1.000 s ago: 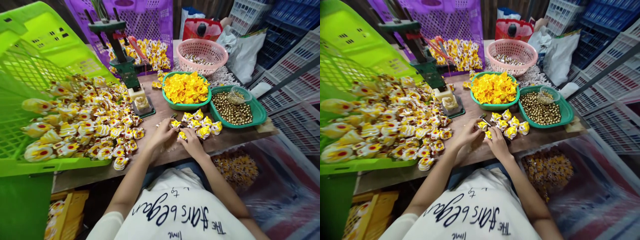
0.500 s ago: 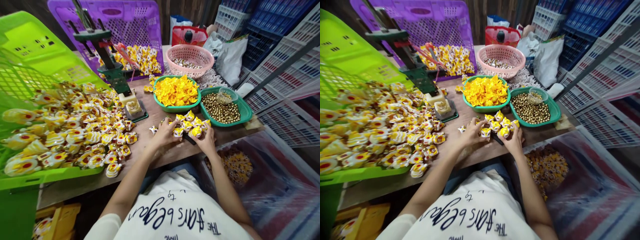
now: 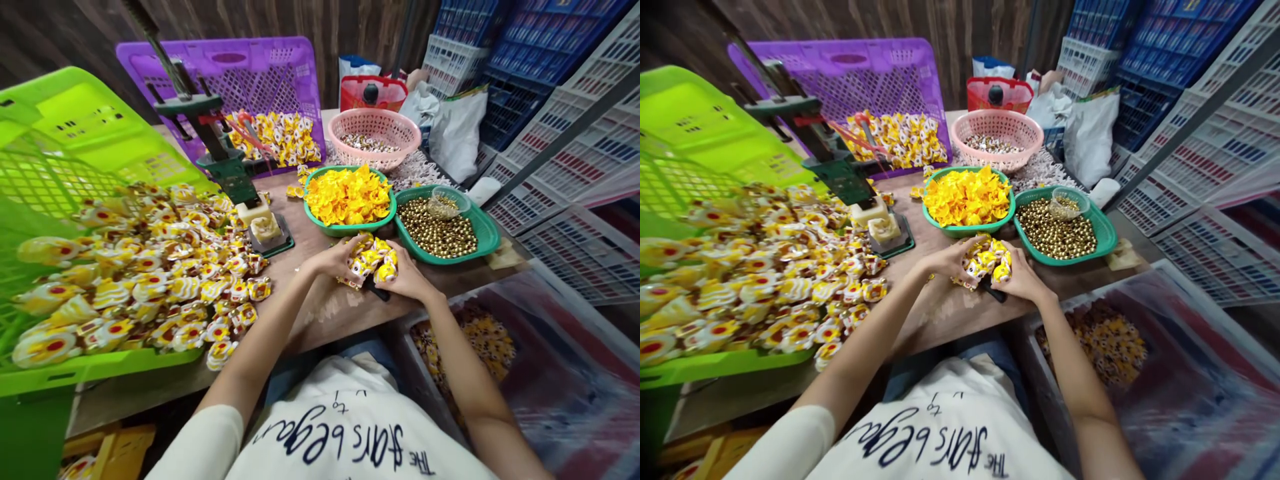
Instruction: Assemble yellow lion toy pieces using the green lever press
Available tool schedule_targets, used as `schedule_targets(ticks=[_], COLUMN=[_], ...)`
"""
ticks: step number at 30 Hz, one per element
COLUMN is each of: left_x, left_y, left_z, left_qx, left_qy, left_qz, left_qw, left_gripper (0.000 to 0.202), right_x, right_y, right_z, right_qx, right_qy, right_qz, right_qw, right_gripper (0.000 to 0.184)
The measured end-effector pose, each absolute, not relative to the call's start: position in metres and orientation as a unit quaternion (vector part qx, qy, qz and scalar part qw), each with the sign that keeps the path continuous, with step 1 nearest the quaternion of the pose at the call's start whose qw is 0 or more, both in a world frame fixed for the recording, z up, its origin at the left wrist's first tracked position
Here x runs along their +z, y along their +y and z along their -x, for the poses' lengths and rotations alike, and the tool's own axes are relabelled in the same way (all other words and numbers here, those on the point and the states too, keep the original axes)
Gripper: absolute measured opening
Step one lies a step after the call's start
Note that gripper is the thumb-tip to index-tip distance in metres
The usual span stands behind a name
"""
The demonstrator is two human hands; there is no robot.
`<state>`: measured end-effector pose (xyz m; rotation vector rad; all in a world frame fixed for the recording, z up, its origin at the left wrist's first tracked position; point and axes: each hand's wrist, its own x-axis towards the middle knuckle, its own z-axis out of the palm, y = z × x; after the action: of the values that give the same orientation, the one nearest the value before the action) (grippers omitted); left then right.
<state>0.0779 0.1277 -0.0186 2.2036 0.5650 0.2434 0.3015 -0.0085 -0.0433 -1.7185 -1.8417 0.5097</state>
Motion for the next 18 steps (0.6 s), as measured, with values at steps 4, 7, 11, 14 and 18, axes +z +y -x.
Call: schedule_targets(ticks=[4,7,11,14,18], left_x=[-0.016,-0.013,-0.004,0.001,0.003], left_y=[0.138,0.14,0.132,0.124,0.118], left_z=[-0.087,-0.091,-0.091,-0.09,-0.09], left_qx=[0.068,0.058,0.072,0.074,0.102], left_qy=[0.198,0.189,0.212,0.231,0.231], left_qz=[-0.871,-0.874,-0.86,-0.849,-0.84], left_qw=[0.444,0.444,0.458,0.468,0.48], left_gripper=[0.126,0.123,0.113,0.111,0.105], right_x=[-0.036,-0.036,-0.041,-0.047,-0.056], right_y=[0.001,0.006,0.006,0.003,-0.002], right_z=[-0.305,-0.308,-0.304,-0.301,-0.299], right_qx=[0.216,0.211,0.174,0.158,0.154], right_qy=[-0.706,-0.719,-0.709,-0.703,-0.686], right_qz=[0.622,0.608,0.612,0.602,0.6], right_qw=[0.262,0.262,0.305,0.344,0.381], right_gripper=[0.1,0.09,0.081,0.077,0.072])
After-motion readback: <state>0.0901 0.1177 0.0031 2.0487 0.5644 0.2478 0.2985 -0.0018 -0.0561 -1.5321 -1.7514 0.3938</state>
